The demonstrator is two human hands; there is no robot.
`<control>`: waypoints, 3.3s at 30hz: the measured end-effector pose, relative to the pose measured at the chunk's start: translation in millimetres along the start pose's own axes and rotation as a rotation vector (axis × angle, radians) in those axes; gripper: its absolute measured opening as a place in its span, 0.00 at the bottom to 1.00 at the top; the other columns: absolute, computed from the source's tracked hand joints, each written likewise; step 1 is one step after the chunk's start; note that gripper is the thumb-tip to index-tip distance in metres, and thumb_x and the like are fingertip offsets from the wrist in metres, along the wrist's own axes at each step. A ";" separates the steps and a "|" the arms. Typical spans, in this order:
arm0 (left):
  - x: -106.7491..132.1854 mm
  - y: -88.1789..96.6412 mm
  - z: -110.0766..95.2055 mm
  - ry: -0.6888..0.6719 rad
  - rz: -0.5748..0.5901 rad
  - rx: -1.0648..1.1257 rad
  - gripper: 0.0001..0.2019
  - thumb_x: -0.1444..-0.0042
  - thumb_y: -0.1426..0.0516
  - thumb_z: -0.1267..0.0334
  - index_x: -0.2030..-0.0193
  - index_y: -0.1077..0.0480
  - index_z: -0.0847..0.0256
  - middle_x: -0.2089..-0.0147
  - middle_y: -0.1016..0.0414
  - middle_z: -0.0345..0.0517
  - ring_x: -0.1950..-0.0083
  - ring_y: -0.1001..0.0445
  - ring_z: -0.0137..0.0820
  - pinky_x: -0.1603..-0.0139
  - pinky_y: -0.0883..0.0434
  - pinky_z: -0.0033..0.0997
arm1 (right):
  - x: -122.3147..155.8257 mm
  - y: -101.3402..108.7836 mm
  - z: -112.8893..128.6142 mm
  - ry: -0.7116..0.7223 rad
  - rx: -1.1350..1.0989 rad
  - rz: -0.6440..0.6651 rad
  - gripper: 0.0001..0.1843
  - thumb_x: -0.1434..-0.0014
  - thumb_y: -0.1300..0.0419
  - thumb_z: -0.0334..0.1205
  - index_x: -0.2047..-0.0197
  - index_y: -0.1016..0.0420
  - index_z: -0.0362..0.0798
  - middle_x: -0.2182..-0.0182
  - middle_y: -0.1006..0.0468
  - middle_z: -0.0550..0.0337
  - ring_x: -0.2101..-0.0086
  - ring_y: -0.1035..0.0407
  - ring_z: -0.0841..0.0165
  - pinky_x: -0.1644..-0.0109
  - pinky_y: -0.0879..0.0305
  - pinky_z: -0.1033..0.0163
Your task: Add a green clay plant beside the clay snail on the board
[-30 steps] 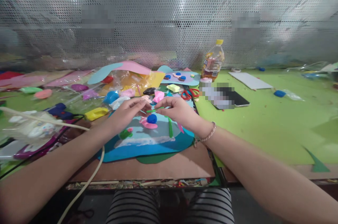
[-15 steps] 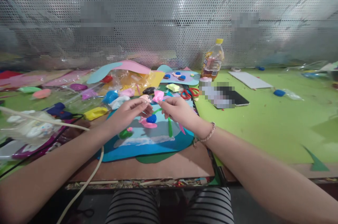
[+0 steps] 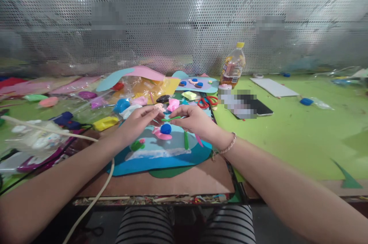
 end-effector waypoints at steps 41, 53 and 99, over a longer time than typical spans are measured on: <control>4.4 -15.7 -7.0 -0.033 0.149 -0.023 0.13 0.46 0.44 0.54 0.68 0.28 0.64 0.68 0.25 0.46 0.65 0.26 0.30 0.63 0.29 0.29 | 2.8 1.9 6.7 0.019 0.256 -0.031 0.18 0.48 0.40 0.49 0.78 0.26 0.43 0.90 0.37 0.67 0.87 0.47 0.79 0.83 0.52 0.69; 4.8 -14.6 -5.5 -0.068 0.116 -0.041 0.05 0.50 0.40 0.63 0.68 0.27 0.62 0.69 0.24 0.43 0.67 0.25 0.29 0.67 0.28 0.27 | 3.5 -0.2 9.7 0.058 0.175 -0.024 0.15 0.46 0.41 0.46 0.75 0.25 0.43 0.82 0.28 0.62 0.85 0.44 0.79 0.81 0.48 0.69; 27.1 -7.7 -54.2 -0.642 -0.162 -0.479 0.02 0.47 0.40 0.64 0.67 0.27 0.58 0.67 0.23 0.42 0.63 0.26 0.31 0.61 0.31 0.30 | 3.1 -8.3 -2.3 0.009 -0.075 0.041 0.15 0.50 0.37 0.42 0.59 0.23 0.44 0.80 0.30 0.66 0.83 0.46 0.80 0.80 0.50 0.69</control>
Point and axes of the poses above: each hand's wrist, its own x-axis away from the middle knuckle, its own y-axis out of the back of the hand, z = x × y, the point moved 8 cm from there along -x, towards the middle knuckle
